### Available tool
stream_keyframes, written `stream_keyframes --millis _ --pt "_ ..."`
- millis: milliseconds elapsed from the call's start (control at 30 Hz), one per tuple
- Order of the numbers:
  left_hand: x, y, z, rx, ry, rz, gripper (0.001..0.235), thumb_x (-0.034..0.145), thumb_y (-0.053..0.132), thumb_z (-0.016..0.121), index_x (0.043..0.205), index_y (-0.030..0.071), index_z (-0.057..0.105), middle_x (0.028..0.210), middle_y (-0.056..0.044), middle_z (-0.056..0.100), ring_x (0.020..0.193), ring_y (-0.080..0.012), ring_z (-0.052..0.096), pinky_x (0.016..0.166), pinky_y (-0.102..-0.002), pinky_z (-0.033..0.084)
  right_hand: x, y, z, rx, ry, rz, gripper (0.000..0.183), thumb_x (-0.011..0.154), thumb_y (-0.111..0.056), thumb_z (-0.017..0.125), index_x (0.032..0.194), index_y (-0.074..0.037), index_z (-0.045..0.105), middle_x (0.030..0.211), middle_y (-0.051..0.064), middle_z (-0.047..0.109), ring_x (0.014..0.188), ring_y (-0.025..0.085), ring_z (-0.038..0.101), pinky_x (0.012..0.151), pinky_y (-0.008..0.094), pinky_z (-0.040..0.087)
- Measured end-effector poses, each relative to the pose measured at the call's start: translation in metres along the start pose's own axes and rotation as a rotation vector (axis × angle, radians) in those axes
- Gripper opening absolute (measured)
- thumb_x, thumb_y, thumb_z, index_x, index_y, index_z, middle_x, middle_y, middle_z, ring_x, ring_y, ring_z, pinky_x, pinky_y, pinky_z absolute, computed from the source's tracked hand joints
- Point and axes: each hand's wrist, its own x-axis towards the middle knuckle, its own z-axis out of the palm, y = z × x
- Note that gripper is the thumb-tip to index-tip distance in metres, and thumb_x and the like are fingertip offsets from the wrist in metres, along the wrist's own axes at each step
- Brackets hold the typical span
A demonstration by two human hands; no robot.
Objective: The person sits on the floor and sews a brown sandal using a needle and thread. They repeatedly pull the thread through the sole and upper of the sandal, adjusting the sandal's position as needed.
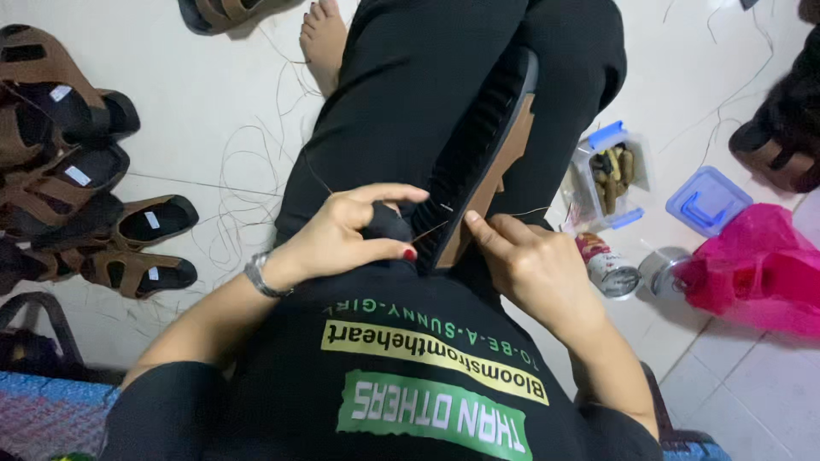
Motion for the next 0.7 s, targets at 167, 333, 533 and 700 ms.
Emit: stream_keyframes --millis 167,333,533,700 --pt "0.001 0.010 0.014 -0.866 -0.036 -0.485 0.029 0.097 0.007 0.065 0.126 0.000 0.066 0.068 -0.011 0.069 0.056 -0.0111 0.064 0.048 -0.021 0.052 0.016 -0.006 -0.008 0.099 0.154 0.030 0.027 0.095 -0.012 0.061 0.118 -0.015 0.073 0.096 0.005 0.075 0.074 0.025 0.075 0.062 0.031 0.057" --pt "-0.009 -0.009 0.047 -0.745 -0.033 -0.748 0.038 0.088 0.008 0.077 0.123 -0.001 0.064 0.085 -0.013 0.073 0.060 -0.0105 0.067 0.047 -0.018 0.052 0.006 0.005 0.008 -0.059 0.097 -0.003 0.017 0.093 -0.021 0.063 0.109 -0.019 0.069 0.096 0.001 0.073 0.072 0.020 0.073 0.061 0.031 0.057" --pt "-0.016 -0.003 0.051 -0.327 0.114 -0.473 0.025 0.084 0.016 0.082 0.103 0.003 0.073 0.075 -0.007 0.061 0.068 -0.0172 0.068 0.057 -0.027 0.056 0.000 0.000 0.032 -0.280 0.099 0.017 0.016 0.089 -0.021 0.054 0.102 -0.016 0.061 0.084 0.000 0.061 0.069 0.021 0.068 0.054 0.032 0.052" --pt "-0.005 0.012 0.032 -0.503 0.235 -0.584 0.023 0.096 0.016 0.069 0.113 0.000 0.074 0.089 -0.009 0.067 0.084 -0.0135 0.072 0.066 -0.028 0.062 0.001 0.001 0.023 -0.198 0.075 0.019 0.013 0.089 -0.019 0.055 0.100 -0.017 0.062 0.079 -0.001 0.060 0.066 0.018 0.066 0.054 0.029 0.051"
